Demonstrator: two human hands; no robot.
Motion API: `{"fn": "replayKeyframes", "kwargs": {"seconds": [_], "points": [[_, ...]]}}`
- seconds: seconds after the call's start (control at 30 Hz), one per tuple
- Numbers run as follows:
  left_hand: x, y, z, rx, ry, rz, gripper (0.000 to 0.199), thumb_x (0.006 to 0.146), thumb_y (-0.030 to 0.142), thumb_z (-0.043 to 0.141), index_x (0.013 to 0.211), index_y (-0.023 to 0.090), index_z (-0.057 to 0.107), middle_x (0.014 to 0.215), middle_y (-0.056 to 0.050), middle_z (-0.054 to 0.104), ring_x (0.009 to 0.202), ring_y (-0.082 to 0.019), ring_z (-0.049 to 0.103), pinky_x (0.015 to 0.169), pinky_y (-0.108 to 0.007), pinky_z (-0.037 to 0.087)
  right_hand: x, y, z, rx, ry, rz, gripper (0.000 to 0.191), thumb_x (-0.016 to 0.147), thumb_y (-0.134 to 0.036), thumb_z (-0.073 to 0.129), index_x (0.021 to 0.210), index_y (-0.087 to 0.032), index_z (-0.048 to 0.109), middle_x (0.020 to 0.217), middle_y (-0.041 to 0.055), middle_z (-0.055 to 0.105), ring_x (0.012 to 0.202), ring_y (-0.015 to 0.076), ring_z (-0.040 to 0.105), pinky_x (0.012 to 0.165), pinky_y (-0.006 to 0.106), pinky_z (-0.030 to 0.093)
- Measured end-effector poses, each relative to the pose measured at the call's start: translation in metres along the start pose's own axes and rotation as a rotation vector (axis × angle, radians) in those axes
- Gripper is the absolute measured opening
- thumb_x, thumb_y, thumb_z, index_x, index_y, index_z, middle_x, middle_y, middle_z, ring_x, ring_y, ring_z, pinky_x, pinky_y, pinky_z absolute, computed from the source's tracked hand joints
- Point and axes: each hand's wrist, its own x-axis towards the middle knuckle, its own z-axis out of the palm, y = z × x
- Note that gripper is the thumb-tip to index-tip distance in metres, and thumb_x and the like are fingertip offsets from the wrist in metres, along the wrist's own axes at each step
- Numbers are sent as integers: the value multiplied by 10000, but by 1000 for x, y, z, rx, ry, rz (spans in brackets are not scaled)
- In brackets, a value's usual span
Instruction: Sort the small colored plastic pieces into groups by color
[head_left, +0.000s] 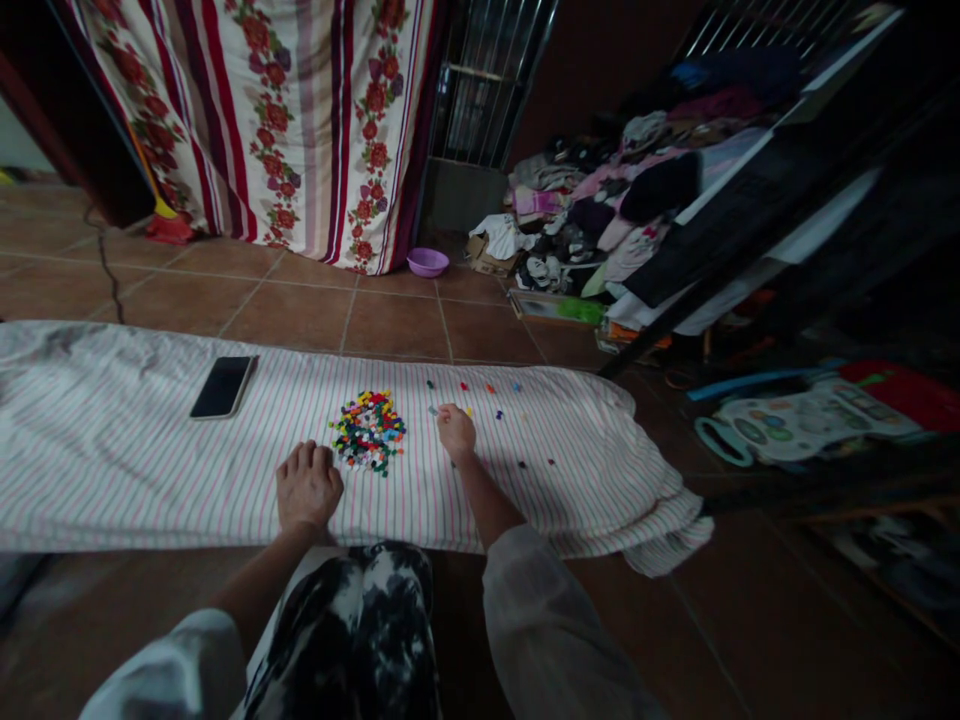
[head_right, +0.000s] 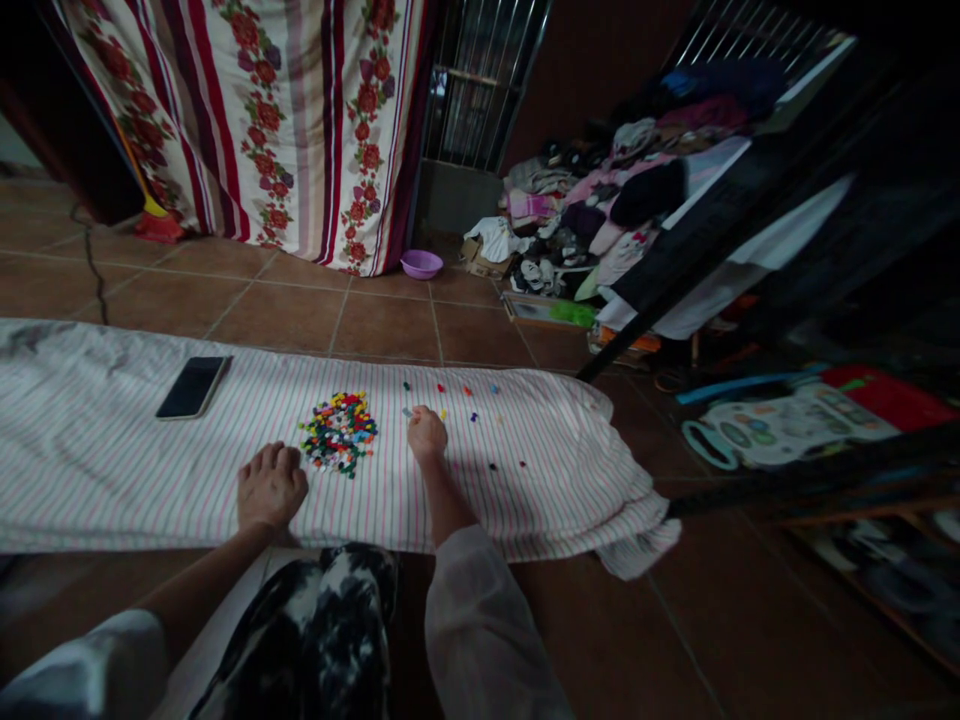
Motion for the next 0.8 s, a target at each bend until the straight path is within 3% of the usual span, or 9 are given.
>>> {"fn": "replayKeyframes", "kwargs": {"seconds": [0.17, 0.4, 0.57, 0.8], "points": [[0, -1, -1, -11, 11, 5, 235, 823, 222, 437, 983, 175, 602, 1183, -121, 576, 1123, -269, 479, 897, -420, 363, -18, -6, -2, 97, 18, -109, 280, 852, -153, 463, 1038, -229, 659, 991, 20, 689, 882, 133, 624, 782, 223, 445], [-1, -1, 0, -6, 12, 5, 232, 827, 227, 431, 984, 174, 594, 1191, -121, 573, 1133, -272, 478, 900, -418, 360, -58, -17, 14, 228, -56, -295, 226, 780, -106, 528, 920, -213, 669, 876, 13, 664, 809, 133, 618, 775, 230, 464], [0, -1, 2, -5, 6, 1, 232, 828, 229, 433, 989, 179, 592, 1211, -124, 566, 1145, -271, 476, 907, -418, 354, -74, -15, 24, 255, -86, -356, 234, 801, -138, 548, 988, -217, 665, 931, 27, 653, 813, 132, 617, 768, 228, 466], [-2, -1, 3, 13, 10, 3, 233, 836, 235, 421, 990, 180, 586, 1214, -127, 572, 1153, -275, 478, 904, -420, 356, -90, -19, 34, 103, 49, -376, 167, 883, -234, 524, 962, -231, 671, 921, 34, 641, 872, 147, 592, 782, 229, 425]]}}
